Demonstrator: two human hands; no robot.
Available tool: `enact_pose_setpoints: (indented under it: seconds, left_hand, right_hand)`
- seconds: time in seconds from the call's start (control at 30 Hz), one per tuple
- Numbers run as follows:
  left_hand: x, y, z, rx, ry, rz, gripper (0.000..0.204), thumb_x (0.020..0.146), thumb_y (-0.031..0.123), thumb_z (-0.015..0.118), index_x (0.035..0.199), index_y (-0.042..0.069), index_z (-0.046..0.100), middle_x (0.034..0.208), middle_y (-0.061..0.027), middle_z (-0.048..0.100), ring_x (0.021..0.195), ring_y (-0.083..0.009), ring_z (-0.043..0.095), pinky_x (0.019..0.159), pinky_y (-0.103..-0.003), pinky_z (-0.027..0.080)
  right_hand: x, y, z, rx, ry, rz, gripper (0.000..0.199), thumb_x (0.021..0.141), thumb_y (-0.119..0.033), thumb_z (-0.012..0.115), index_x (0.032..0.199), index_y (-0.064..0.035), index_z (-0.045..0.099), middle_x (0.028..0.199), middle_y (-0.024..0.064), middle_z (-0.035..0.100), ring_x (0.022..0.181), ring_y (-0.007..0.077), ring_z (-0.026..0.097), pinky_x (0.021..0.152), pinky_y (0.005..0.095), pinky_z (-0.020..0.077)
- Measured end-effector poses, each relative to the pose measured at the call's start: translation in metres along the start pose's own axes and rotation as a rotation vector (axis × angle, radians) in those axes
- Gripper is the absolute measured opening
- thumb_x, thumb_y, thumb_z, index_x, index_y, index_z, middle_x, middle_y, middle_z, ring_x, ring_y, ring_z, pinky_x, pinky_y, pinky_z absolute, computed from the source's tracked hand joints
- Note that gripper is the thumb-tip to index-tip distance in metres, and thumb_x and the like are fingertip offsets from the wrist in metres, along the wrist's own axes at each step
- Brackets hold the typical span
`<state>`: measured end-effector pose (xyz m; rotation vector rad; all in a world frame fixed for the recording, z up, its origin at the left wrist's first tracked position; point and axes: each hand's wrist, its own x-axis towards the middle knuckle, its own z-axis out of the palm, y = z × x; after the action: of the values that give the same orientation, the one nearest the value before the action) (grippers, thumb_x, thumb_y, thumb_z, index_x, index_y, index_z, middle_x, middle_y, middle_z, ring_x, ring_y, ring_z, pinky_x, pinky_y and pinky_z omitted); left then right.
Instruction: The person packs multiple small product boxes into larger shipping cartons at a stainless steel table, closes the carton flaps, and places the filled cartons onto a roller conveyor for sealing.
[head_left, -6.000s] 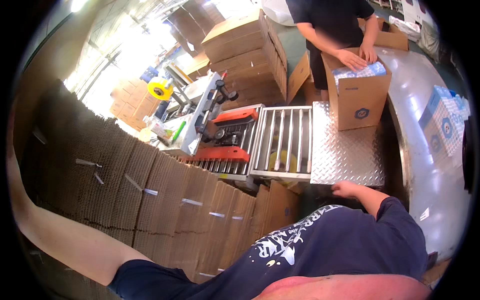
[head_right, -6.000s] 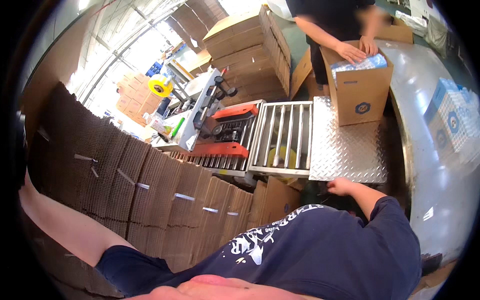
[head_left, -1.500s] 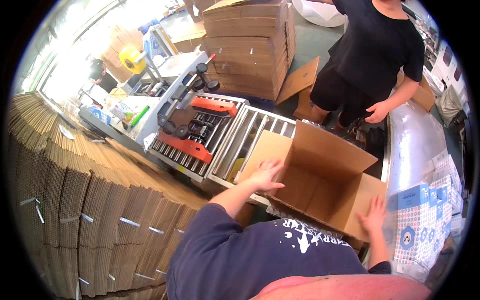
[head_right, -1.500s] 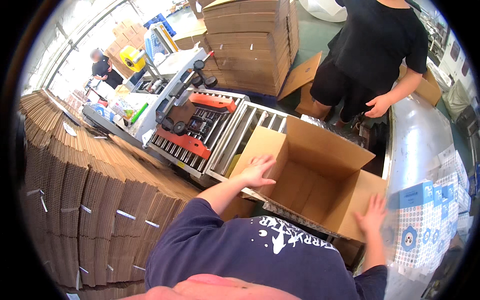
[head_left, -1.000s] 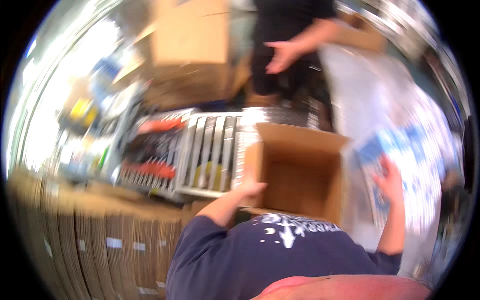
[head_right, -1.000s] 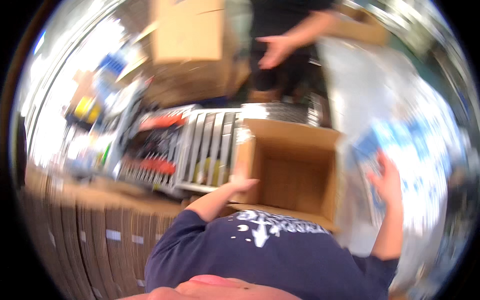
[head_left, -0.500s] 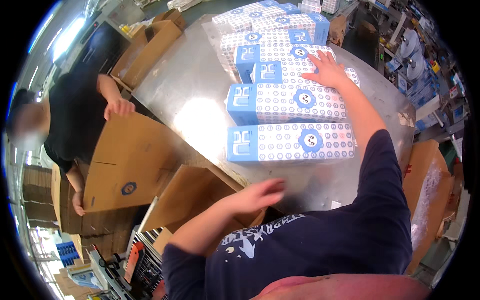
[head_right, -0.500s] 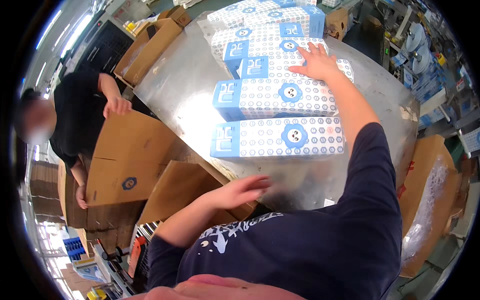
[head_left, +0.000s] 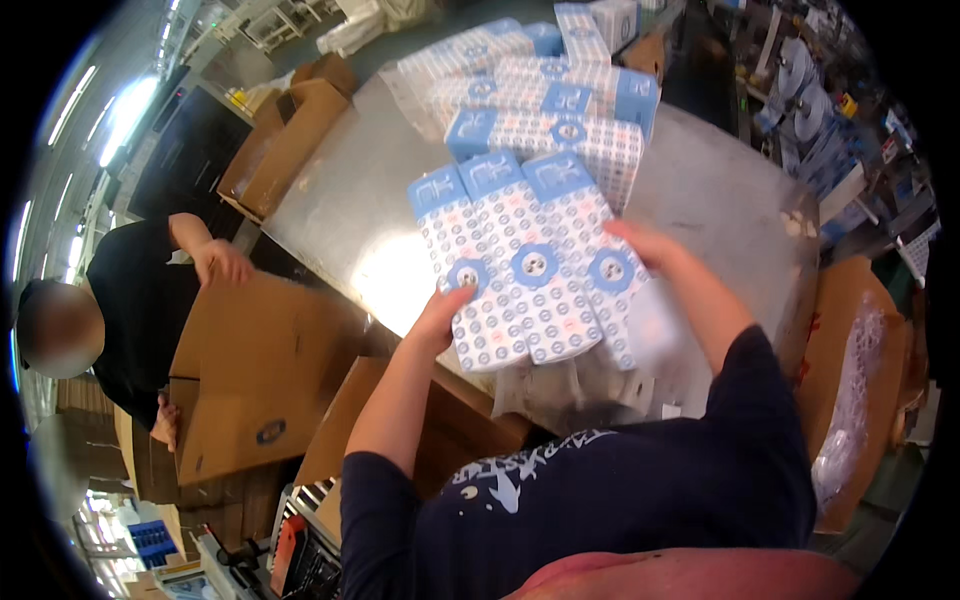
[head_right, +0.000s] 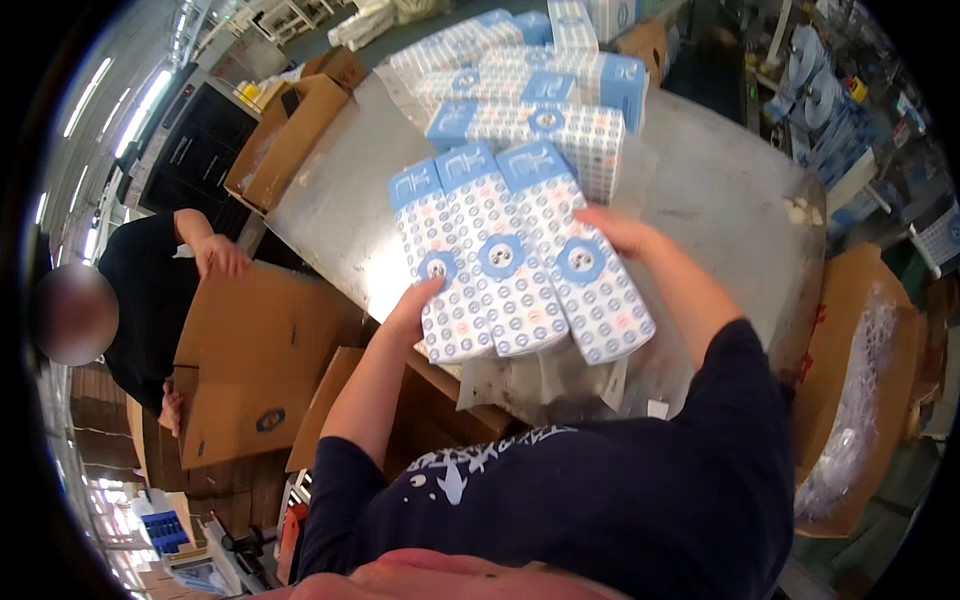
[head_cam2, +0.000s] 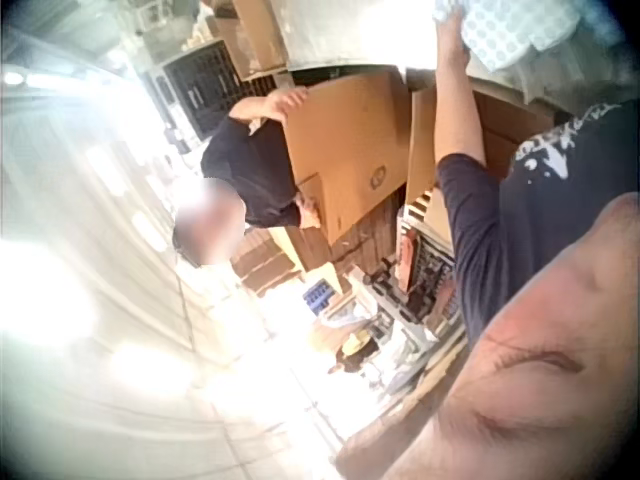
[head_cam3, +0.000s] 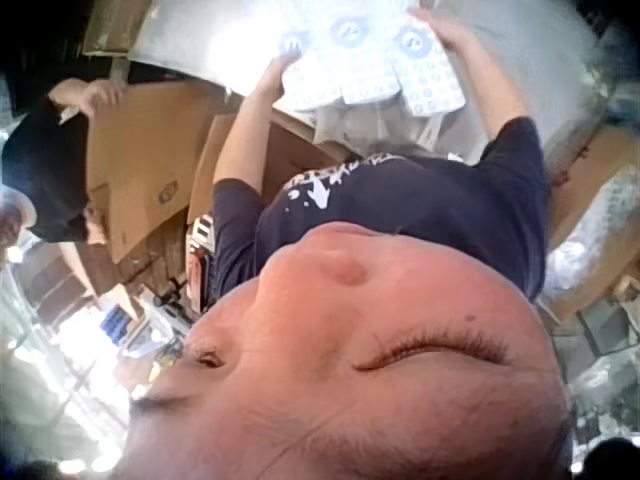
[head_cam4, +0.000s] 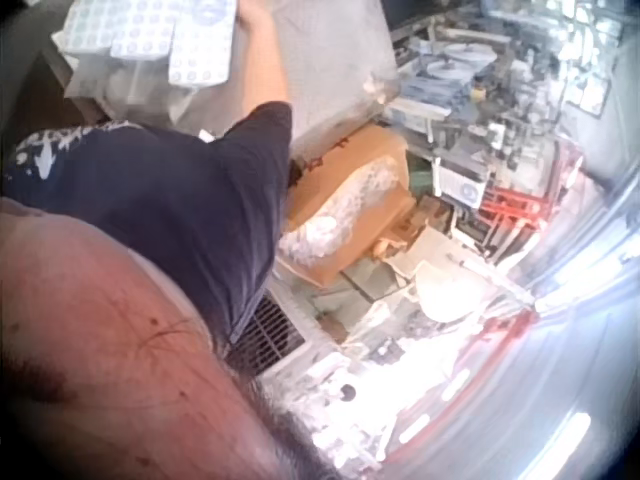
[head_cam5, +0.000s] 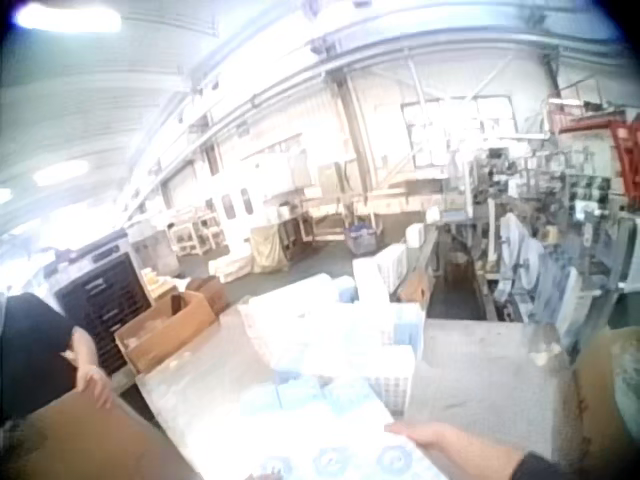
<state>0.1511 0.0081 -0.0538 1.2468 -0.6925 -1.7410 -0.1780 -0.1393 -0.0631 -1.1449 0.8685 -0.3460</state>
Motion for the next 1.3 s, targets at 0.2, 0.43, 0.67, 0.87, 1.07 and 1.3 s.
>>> enact_pose_setpoints:
  seconds: [0.2, 0.43, 0.67, 0.87, 1.07, 1.3]
  left_hand:
    - [-0.043, 0.004, 0.012, 0.159, 0.062, 0.258, 0.072, 0.069, 0.002, 0.064, 0.132, 0.001, 0.03, 0.121, -0.0139, 0.05, 0.108, -0.0236, 0.053, 0.09, -0.036, 0.046]
    - [-0.114, -0.045, 0.002, 0.166, -0.099, 0.409, 0.068, 0.062, 0.005, 0.078, 0.123, 0.003, 0.047, 0.115, -0.0076, 0.055, 0.108, -0.0205, 0.053, 0.092, -0.036, 0.045]
    - [-0.208, -0.026, -0.026, 0.906, 0.137, 0.681, 0.046, 0.07, 0.015, 0.078, 0.11, 0.002, 0.058, 0.112, -0.0089, 0.058, 0.101, -0.0207, 0.055, 0.088, -0.033, 0.046]
    - [-0.397, 0.012, -0.17, 0.565, 0.465, 0.088, 0.063, 0.073, 0.015, 0.072, 0.127, 0.0, 0.045, 0.123, -0.0101, 0.052, 0.109, -0.0204, 0.05, 0.094, -0.033, 0.04]
    - [-0.383, -0.13, -0.181, 0.499, 0.036, -0.391, 0.085, 0.062, 0.016, 0.08, 0.133, -0.001, 0.036, 0.125, -0.0106, 0.051, 0.112, -0.0213, 0.05, 0.099, -0.036, 0.035]
    - [-0.283, -0.284, -0.181, 0.507, 0.235, -0.368, 0.054, 0.076, 0.01, 0.064, 0.126, -0.001, 0.047, 0.111, -0.0117, 0.06, 0.095, -0.0221, 0.057, 0.085, -0.031, 0.044]
  right_hand:
    - [-0.028, -0.023, 0.018, 0.102, -0.013, -0.256, 0.087, 0.074, -0.029, 0.068, 0.143, -0.006, 0.021, 0.134, 0.0123, 0.043, 0.119, 0.0211, 0.046, 0.097, 0.0344, 0.0403]
    - [-0.128, -0.022, 0.069, -0.344, -0.116, -0.219, 0.093, 0.06, -0.011, 0.081, 0.138, -0.0039, 0.031, 0.129, 0.0128, 0.047, 0.119, 0.0212, 0.046, 0.1, 0.0366, 0.0371]
    - [-0.169, -0.034, 0.164, -0.568, 0.116, -0.741, 0.063, 0.063, -0.014, 0.082, 0.117, 0.0006, 0.054, 0.114, 0.0127, 0.06, 0.1, 0.0208, 0.058, 0.088, 0.0342, 0.0466]
    - [-0.219, -0.051, 0.319, -0.824, -0.573, 0.126, 0.062, 0.077, -0.046, 0.068, 0.124, -0.0081, 0.054, 0.117, 0.0152, 0.059, 0.104, 0.0249, 0.056, 0.088, 0.0349, 0.0431]
    - [-0.214, 0.005, 0.217, -0.407, -0.042, -0.399, 0.039, 0.083, -0.016, 0.065, 0.12, -0.0073, 0.055, 0.105, 0.0071, 0.063, 0.092, 0.0135, 0.059, 0.08, 0.0292, 0.0484]
    - [-0.4, 0.087, -0.126, -0.836, 1.837, 0.016, 0.031, 0.082, -0.026, 0.055, 0.104, -0.0067, 0.065, 0.105, 0.0159, 0.064, 0.1, 0.0312, 0.06, 0.086, 0.0385, 0.0461]
